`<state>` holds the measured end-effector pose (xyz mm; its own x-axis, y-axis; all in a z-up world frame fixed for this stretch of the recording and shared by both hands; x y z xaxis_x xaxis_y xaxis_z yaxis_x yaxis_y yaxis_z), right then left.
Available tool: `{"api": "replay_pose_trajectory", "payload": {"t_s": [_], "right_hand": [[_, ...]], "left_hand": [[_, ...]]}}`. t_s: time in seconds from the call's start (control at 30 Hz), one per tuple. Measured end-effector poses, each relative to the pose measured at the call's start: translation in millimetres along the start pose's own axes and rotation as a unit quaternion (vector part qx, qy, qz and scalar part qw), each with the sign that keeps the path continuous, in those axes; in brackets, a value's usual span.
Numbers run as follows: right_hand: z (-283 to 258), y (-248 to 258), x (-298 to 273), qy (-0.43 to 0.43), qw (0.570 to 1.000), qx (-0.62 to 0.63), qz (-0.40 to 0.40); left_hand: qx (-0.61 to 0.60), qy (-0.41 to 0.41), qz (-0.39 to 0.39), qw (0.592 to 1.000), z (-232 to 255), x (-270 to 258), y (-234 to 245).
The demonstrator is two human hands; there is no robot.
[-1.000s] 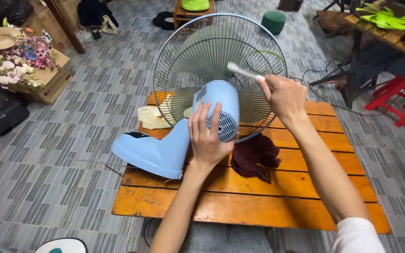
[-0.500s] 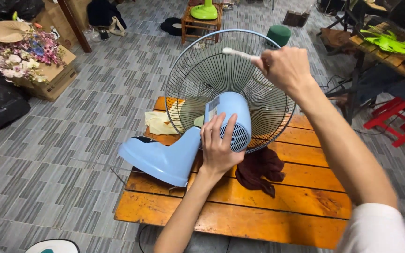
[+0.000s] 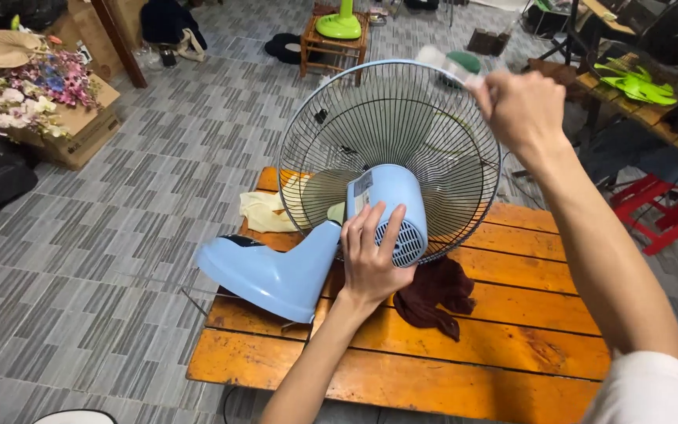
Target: Cleaning a fan motor housing and grill using a toothbrush and a cloth.
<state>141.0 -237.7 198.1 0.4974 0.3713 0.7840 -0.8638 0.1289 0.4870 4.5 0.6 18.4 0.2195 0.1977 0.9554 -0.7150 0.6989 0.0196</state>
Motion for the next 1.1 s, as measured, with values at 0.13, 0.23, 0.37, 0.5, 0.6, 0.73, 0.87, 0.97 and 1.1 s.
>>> {"api": "replay_pose_trajectory", "payload": {"t_s": [0.13, 0.23, 0.37, 0.5, 0.6, 0.73, 0.87, 0.97, 1.1], "right_hand": [[-55.0, 39.2, -19.6, 0.061, 0.987, 0.108, -0.097], [-32.3, 5.4, -26.1, 0.04, 0.996, 0.07, -0.025], [-32.3, 5.5, -31.8, -0.01, 0.995, 0.063, -0.073], [-1.3, -14.2, -41.2, -0.034, 0.998, 0.04, -0.044], [-50.9, 36.9, -44.1, -0.006, 0.989, 0.101, -0.106], [-25.9, 8.9, -33.7, -0.065, 0.994, 0.077, -0.052], [-36.1, 15.3, -32.1, -0.049, 0.987, 0.105, -0.115], [-35.4, 19.5, -24.7, -0.072, 0.982, 0.116, -0.129], [-43.2, 28.9, -19.4, -0.075, 0.968, 0.107, -0.214]], "left_hand": [[0.002, -0.005, 0.005, 1.0, 3.1, -1.9, 4.6], [0.003, -0.006, 0.001, 1.0, 7.6, -3.3, 7.5], [0.003, -0.008, 0.006, 1.0, 7.5, -1.0, 10.4], [0.0, -0.014, 0.008, 1.0, 8.9, -0.9, 9.0], [-0.001, -0.009, 0.006, 1.0, 5.7, -1.9, 10.9], [0.003, -0.02, 0.017, 1.0, 10.3, 7.8, 10.9], [-0.001, -0.012, 0.022, 1.0, 6.7, 2.3, 11.0], [-0.003, -0.01, 0.024, 1.0, 13.3, 2.2, 12.0], [-0.008, -0.007, 0.022, 1.0, 7.5, 4.1, 14.2]]}}
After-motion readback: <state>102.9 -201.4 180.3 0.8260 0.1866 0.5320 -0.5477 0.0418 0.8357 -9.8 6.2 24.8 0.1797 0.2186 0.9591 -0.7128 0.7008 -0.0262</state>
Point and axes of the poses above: each hand's wrist, its own x-axis towards the middle knuckle, its own y-axis out of the back of the hand, z = x × y, the point moved 2 cm from there along x, towards the middle knuckle, and after that the axes turned 9 degrees about z, right-handed, at the moved point
